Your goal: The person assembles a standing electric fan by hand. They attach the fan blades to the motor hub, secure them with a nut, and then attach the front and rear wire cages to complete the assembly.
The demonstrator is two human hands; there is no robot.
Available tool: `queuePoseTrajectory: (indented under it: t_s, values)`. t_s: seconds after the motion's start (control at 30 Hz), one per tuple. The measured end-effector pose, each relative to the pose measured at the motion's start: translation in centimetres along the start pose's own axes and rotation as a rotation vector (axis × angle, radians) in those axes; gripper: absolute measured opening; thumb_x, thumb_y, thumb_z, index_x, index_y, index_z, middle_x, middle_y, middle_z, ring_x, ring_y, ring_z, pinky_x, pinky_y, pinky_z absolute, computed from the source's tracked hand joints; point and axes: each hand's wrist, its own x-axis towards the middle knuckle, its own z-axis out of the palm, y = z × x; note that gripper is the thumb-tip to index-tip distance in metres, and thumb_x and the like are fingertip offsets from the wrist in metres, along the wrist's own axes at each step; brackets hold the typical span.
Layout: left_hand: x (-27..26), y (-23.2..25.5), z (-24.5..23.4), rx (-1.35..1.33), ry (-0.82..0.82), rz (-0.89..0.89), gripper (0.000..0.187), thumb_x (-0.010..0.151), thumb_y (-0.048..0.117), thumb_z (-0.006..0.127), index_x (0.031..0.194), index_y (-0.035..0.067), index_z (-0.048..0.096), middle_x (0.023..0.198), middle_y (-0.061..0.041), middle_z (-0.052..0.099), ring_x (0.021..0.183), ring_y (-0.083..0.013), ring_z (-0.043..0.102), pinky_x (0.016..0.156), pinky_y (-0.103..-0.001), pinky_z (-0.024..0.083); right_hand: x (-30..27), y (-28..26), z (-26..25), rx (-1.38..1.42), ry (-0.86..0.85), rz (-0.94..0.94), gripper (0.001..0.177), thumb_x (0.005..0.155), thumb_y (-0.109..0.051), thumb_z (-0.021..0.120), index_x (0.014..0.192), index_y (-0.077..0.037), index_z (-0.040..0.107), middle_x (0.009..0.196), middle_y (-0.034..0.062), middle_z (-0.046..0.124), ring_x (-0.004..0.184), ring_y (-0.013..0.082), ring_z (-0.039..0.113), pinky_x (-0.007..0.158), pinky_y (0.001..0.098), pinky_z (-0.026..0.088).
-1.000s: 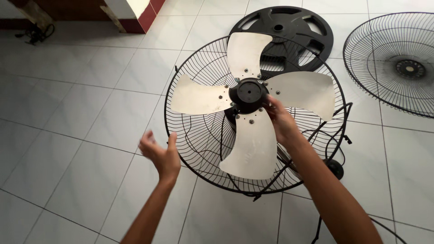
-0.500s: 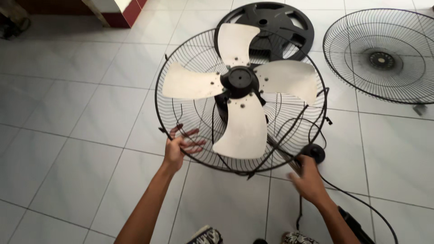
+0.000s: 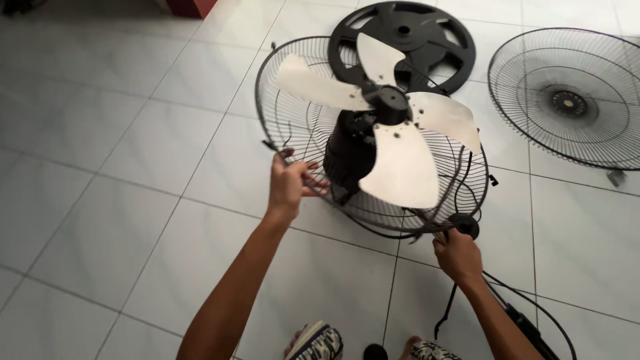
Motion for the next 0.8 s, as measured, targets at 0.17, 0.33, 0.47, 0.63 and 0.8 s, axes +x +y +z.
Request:
queuePoseTrajectory:
  t_s: [0.17, 0.33, 0.47, 0.63, 0.8]
  values:
    - [-2.8, 1.9, 3.1, 0.083, 0.075, -0.016, 0.063, 0.082, 0.007, 0.058, 0.134, -0.006, 0.023, 0.081, -0.019, 0.06, 0.054, -0.0249, 0.064, 0.046, -0.039, 0.06, -0.6, 1.1, 0.6, 0.027, -0.012, -0.047, 0.029, 0.085, -0.024, 0.069, 0.107, -0.006, 0.071, 0.085, 0.0209, 0.075, 0.079, 0.0415, 0.071, 0.075, 0.0513, 0.057]
    - [-4.5, 4.7, 4.9, 0.243, 0.087, -0.017, 0.066, 0.081, 0.018, 0.064, 0.127, -0.013, 0.027, 0.078, -0.017, 0.061, 0.052, -0.0232, 0.065, 0.047, -0.036, 0.062, -0.6, 2.0, 1.9, 0.124, -0.088, -0.095, 0.037, 0.082, -0.023, 0.071, 0.114, -0.003, 0.072, 0.088, 0.0204, 0.076, 0.075, 0.0358, 0.073, 0.072, 0.0474, 0.058]
    - [-5.4, 6.2, 6.2, 0.387, 0.05, -0.015, 0.08, 0.081, 0.03, 0.065, 0.128, -0.014, 0.018, 0.073, -0.014, 0.063, 0.056, -0.0203, 0.068, 0.054, -0.031, 0.067, 0.0, 2.6, 2.3, 0.072, -0.112, -0.058, 0.043, 0.084, -0.024, 0.073, 0.118, 0.0, 0.069, 0.091, 0.0231, 0.075, 0.075, 0.0364, 0.074, 0.072, 0.0474, 0.059]
    - [-5.9, 7.5, 6.6, 0.541, 0.012, -0.043, 0.112, 0.08, 0.042, 0.06, 0.141, -0.025, -0.006, 0.069, -0.013, 0.063, 0.056, -0.0233, 0.066, 0.053, -0.032, 0.064, -0.7, 3.1, 3.1, 0.034, -0.133, -0.082, 0.039, 0.084, -0.026, 0.074, 0.112, 0.001, 0.07, 0.09, 0.023, 0.076, 0.076, 0.0361, 0.073, 0.073, 0.0477, 0.057]
    - [-5.9, 7.6, 5.4, 0.533, -0.01, -0.052, 0.126, 0.075, 0.049, 0.058, 0.143, -0.023, -0.021, 0.072, -0.015, 0.07, 0.061, -0.023, 0.072, 0.059, -0.029, 0.063, -1.1, 2.8, 3.6, 0.061, -0.067, -0.165, 0.041, 0.081, -0.024, 0.076, 0.113, 0.001, 0.07, 0.088, 0.0227, 0.074, 0.076, 0.0359, 0.072, 0.071, 0.0463, 0.056]
